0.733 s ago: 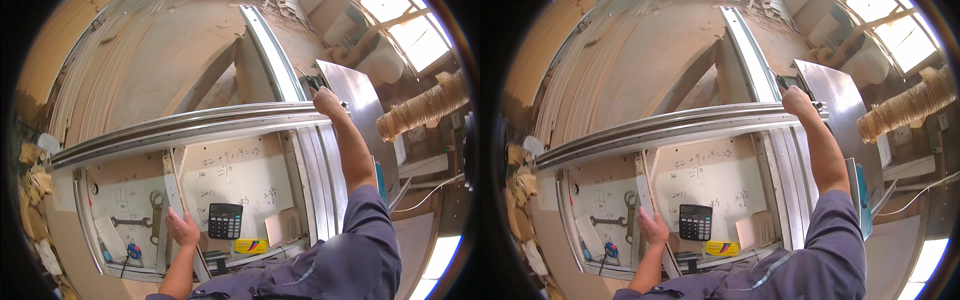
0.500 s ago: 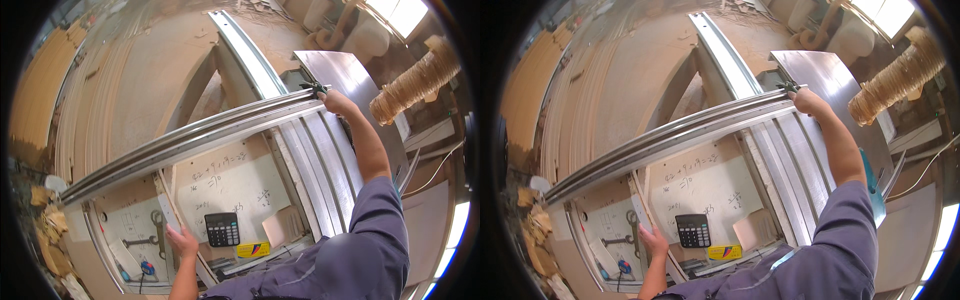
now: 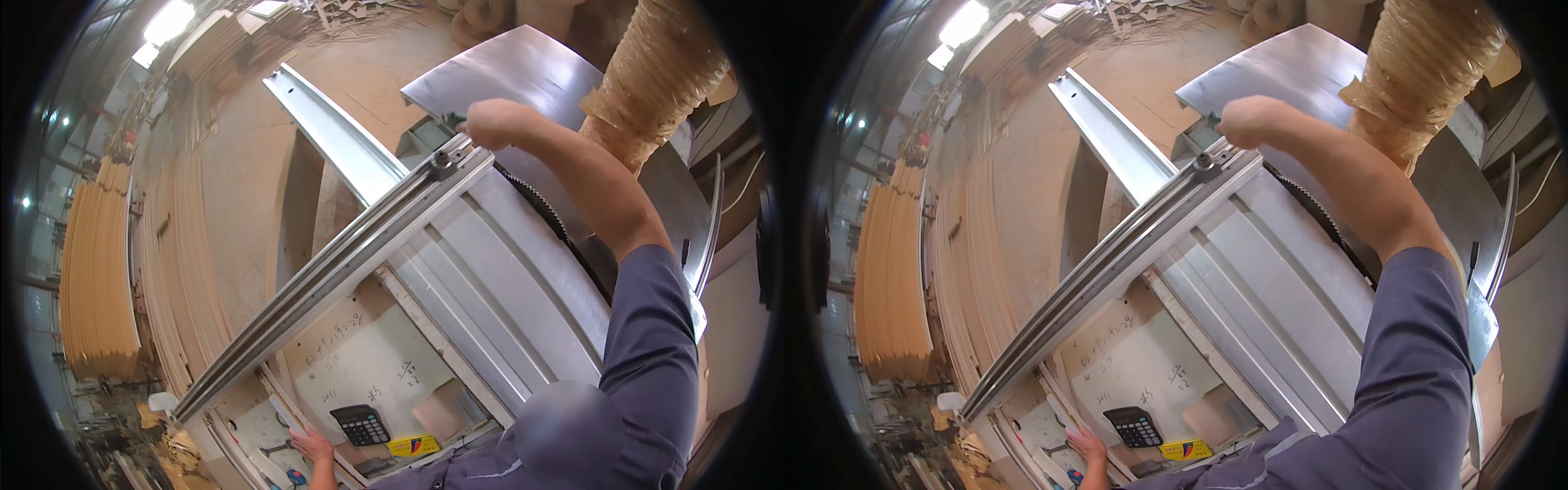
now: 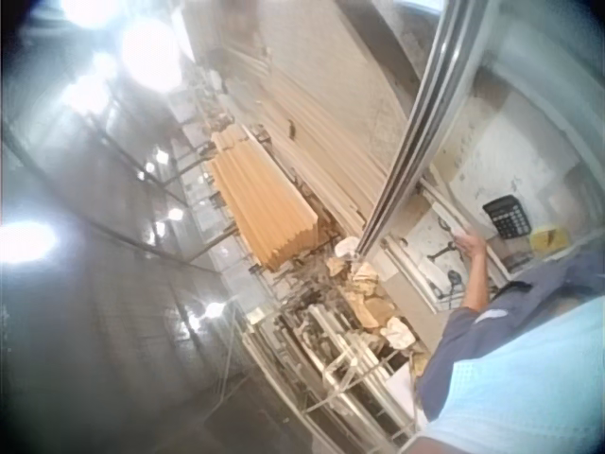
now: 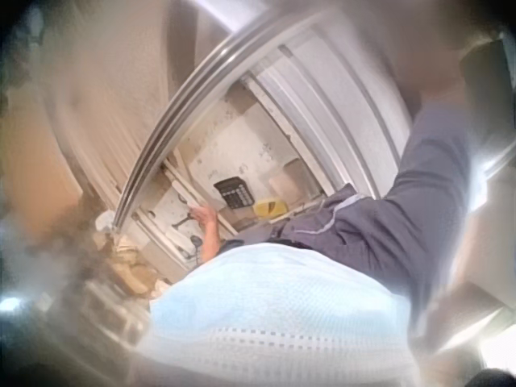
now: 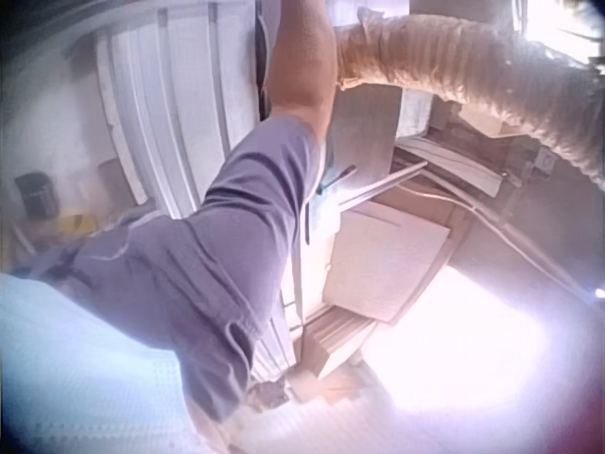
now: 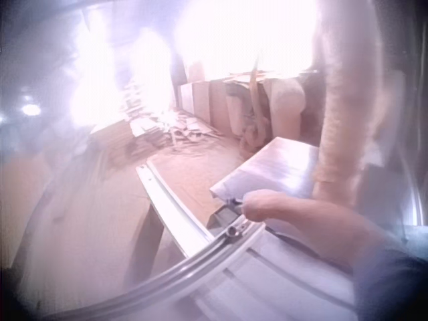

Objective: The person assembles a metal frame using a screwdriver. They pick up metal bars, align them on a table saw, and fasten them together with screws. The person also uses a calculator and a tape measure during the process.

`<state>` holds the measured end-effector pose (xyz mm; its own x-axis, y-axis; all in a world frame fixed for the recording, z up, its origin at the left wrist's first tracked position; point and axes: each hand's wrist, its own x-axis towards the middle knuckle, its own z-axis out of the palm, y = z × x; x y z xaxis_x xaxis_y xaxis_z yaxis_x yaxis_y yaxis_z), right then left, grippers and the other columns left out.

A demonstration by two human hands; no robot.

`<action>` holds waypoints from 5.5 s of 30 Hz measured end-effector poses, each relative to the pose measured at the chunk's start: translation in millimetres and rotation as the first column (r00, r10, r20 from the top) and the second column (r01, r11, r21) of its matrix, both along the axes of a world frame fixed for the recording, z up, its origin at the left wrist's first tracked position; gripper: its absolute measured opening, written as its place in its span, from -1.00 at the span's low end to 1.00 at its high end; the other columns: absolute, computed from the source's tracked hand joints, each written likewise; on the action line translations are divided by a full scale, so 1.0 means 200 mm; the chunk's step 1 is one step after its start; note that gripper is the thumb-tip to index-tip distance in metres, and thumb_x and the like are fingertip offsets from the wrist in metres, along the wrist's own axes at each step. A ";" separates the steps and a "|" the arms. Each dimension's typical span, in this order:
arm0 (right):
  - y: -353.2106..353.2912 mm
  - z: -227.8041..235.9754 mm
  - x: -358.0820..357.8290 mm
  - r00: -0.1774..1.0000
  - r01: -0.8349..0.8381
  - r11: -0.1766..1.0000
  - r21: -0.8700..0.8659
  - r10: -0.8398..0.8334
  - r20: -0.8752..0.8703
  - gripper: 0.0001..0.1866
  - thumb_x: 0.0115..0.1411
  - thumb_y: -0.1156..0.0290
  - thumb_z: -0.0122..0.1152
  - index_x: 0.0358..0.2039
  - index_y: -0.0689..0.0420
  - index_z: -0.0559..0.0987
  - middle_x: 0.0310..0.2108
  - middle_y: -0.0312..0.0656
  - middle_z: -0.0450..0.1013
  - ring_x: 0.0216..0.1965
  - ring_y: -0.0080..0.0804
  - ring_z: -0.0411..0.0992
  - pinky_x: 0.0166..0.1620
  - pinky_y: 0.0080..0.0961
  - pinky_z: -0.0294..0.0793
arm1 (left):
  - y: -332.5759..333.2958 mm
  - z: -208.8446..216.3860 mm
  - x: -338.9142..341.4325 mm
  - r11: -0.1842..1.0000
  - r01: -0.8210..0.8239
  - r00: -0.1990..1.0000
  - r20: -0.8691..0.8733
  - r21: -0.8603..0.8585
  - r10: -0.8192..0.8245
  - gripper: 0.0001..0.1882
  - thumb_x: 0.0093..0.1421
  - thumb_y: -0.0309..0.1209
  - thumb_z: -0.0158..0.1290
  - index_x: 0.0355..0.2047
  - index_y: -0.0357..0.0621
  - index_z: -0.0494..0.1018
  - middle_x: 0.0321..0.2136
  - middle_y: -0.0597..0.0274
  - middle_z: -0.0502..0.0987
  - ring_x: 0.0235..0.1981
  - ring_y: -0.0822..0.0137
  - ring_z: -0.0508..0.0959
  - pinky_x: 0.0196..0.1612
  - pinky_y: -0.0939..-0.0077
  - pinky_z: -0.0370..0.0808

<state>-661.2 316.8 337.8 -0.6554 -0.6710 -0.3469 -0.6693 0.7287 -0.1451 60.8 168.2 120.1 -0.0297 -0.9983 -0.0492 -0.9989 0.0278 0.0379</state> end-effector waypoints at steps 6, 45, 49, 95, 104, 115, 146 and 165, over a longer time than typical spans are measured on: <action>0.08 -0.13 -0.16 0.993 -0.092 0.996 0.007 0.091 0.074 -0.52 0.37 0.09 -0.09 -0.21 0.25 0.63 -0.23 0.08 0.54 -0.19 0.08 0.50 -0.12 -0.16 0.48 | -0.01 0.01 -0.06 0.991 -0.125 0.982 0.153 0.054 0.115 -0.39 0.38 -0.19 -0.17 0.28 -0.35 0.04 0.20 -0.28 0.22 0.22 -0.22 0.21 0.27 0.01 0.13; -0.36 -0.43 -0.43 0.989 -0.134 0.947 -0.291 0.146 0.018 -0.70 0.17 0.48 0.07 -0.10 0.20 0.61 -0.13 -0.08 0.57 -0.09 -0.18 0.56 -0.14 -0.28 0.57 | -0.06 0.12 -0.11 0.944 -0.226 0.916 0.383 0.239 0.122 -0.37 0.35 -0.17 -0.10 0.24 -0.37 0.06 0.06 -0.35 0.39 0.10 -0.25 0.39 0.16 0.03 0.32; -0.33 -0.38 -0.43 0.987 -0.128 0.932 -0.339 0.152 0.045 -0.70 0.21 0.43 0.03 -0.10 0.21 0.61 -0.13 -0.05 0.56 -0.10 -0.14 0.55 -0.12 -0.32 0.55 | -0.04 0.17 -0.23 0.929 -0.264 0.916 0.370 0.261 0.156 -0.32 0.35 -0.17 -0.11 0.29 -0.42 0.00 0.13 -0.35 0.33 0.17 -0.25 0.32 0.23 0.06 0.24; -0.37 -0.39 -0.45 0.992 0.067 0.897 -0.438 -0.012 0.127 -0.57 0.42 0.24 -0.20 -0.12 0.27 0.59 -0.36 0.04 0.49 -0.33 -0.12 0.48 -0.25 -0.25 0.43 | -0.02 0.15 -0.20 0.936 -0.291 0.889 0.418 0.197 0.188 -0.34 0.36 -0.12 -0.11 0.30 -0.27 0.03 0.15 -0.20 0.35 0.15 -0.21 0.34 0.20 0.03 0.30; -0.37 -0.39 -0.47 0.993 0.042 0.932 -0.360 0.003 0.122 -0.66 0.23 0.48 -0.04 -0.03 0.12 0.60 -0.11 -0.05 0.55 -0.10 -0.17 0.55 -0.14 -0.33 0.53 | -0.01 0.18 -0.26 0.922 -0.316 0.882 0.428 0.223 0.199 -0.36 0.36 -0.11 -0.12 0.29 -0.25 0.04 0.15 -0.20 0.35 0.15 -0.21 0.34 0.19 0.04 0.31; -0.36 -0.35 -0.19 0.957 -0.270 0.935 -0.228 0.287 0.044 -0.57 0.41 0.18 -0.16 -0.14 0.23 0.59 -0.35 0.07 0.50 -0.32 -0.02 0.50 -0.28 -0.17 0.44 | -0.02 0.14 -0.11 0.955 -0.202 0.931 0.346 0.217 0.118 -0.35 0.32 -0.17 -0.06 0.24 -0.38 0.09 0.13 -0.28 0.34 0.05 -0.28 0.41 0.14 -0.03 0.32; -1.84 -0.56 1.51 0.756 -0.649 0.761 0.001 0.644 0.114 -0.60 0.36 0.16 -0.07 -0.17 0.22 0.62 -0.20 0.06 0.55 -0.17 0.02 0.53 -0.13 -0.17 0.50 | 0.04 -0.03 0.11 0.993 0.066 0.974 -0.210 -0.099 -0.086 -0.35 0.25 -0.11 0.00 0.17 -0.38 0.23 -0.14 -0.18 0.41 -0.14 -0.17 0.41 -0.06 0.04 0.33; -1.46 -0.30 0.95 0.952 -0.255 0.964 0.072 0.264 -0.156 -0.54 0.39 0.16 -0.17 -0.17 0.25 0.61 -0.07 0.08 0.52 -0.04 0.03 0.50 -0.01 -0.16 0.47 | 0.02 -0.04 0.11 0.995 0.075 0.959 -0.269 -0.074 -0.092 -0.36 0.24 -0.18 0.01 0.20 -0.35 0.18 -0.18 -0.13 0.37 -0.14 -0.16 0.39 -0.08 0.04 0.33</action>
<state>-471.5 24.3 276.9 -0.5112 -0.8097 -0.2883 -0.8477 0.5303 0.0140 82.2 171.6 111.5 -0.1164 -0.9926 0.0341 -0.9453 0.1213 0.3027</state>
